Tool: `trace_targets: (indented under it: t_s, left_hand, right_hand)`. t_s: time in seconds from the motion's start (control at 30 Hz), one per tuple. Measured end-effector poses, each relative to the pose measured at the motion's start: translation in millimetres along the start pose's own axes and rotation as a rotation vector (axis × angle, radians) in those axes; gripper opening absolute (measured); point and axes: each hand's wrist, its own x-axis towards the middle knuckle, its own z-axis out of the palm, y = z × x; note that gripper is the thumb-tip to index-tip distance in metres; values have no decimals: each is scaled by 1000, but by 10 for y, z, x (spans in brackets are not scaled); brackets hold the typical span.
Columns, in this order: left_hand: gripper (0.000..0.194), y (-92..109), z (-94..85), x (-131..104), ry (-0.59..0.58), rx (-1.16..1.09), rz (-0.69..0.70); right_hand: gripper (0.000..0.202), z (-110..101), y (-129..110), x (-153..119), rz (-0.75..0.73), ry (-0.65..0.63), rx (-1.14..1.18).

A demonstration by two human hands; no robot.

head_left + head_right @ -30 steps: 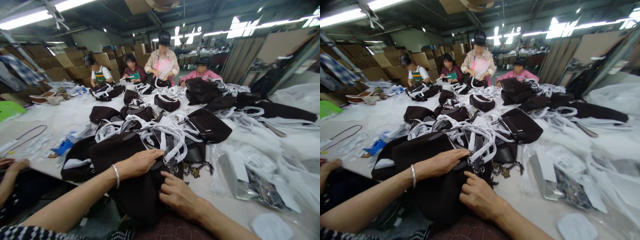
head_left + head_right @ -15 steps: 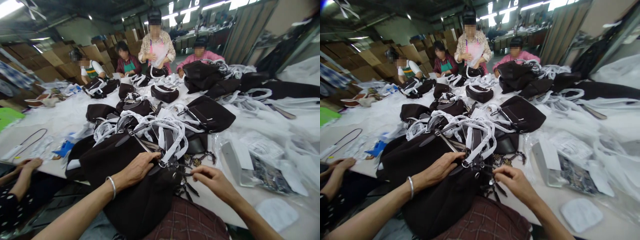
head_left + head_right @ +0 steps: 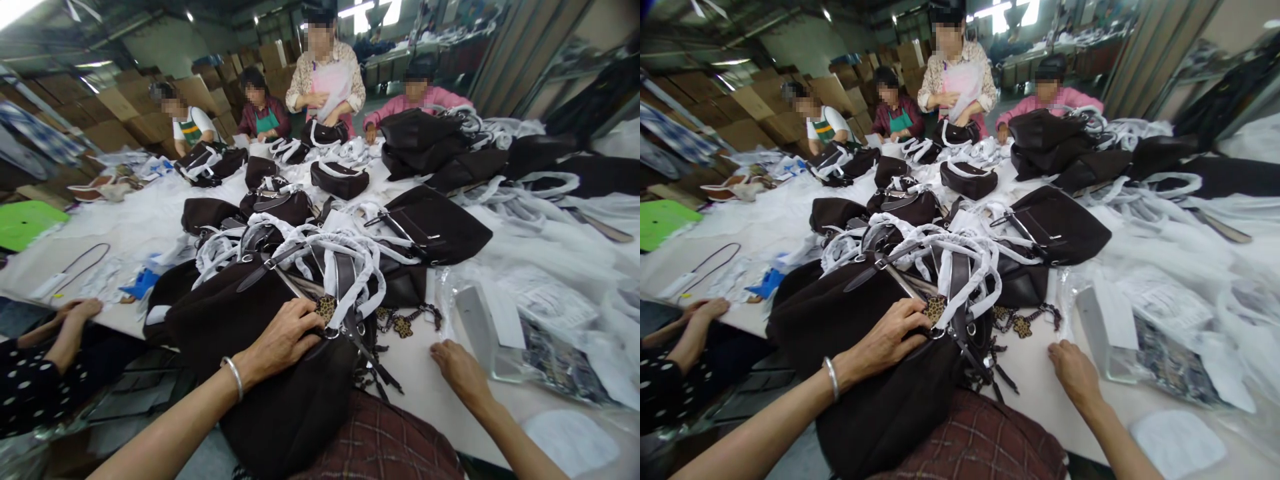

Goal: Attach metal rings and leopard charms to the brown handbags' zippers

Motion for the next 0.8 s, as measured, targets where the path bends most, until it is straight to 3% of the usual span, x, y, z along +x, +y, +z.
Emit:
trace_targets:
  t_s: [0.13, 0.27, 0.4, 0.5, 0.6, 0.7, 0.8]
  left_hand:
    - [13, -4, 45, -36, 63, 81, 4]
    - [13, -16, 66, -40, 155, 131, 53]
    - [15, -28, 68, -27, 63, 61, 115]
    - [22, -47, 97, -21, 17, -22, 130]
    - [25, -62, 114, -21, 62, -66, 126]
    - [20, -47, 11, -42, 60, -81, 125]
    - [27, 24, -265, -86, -99, -96, 100]
  right_hand:
    - [31, -65, 50, -29, 27, 17, 44]
    - [36, -155, 87, -54, 27, 142, 121]
    - [39, -289, 68, -55, -26, 286, 221]
    - [42, -432, -9, -67, 114, 302, 416]
    - [47, -603, -98, -84, 344, 219, 642]
    - [48, -774, -147, -81, 446, 285, 835]
    - [47, -940, -169, -49, 463, 292, 904]
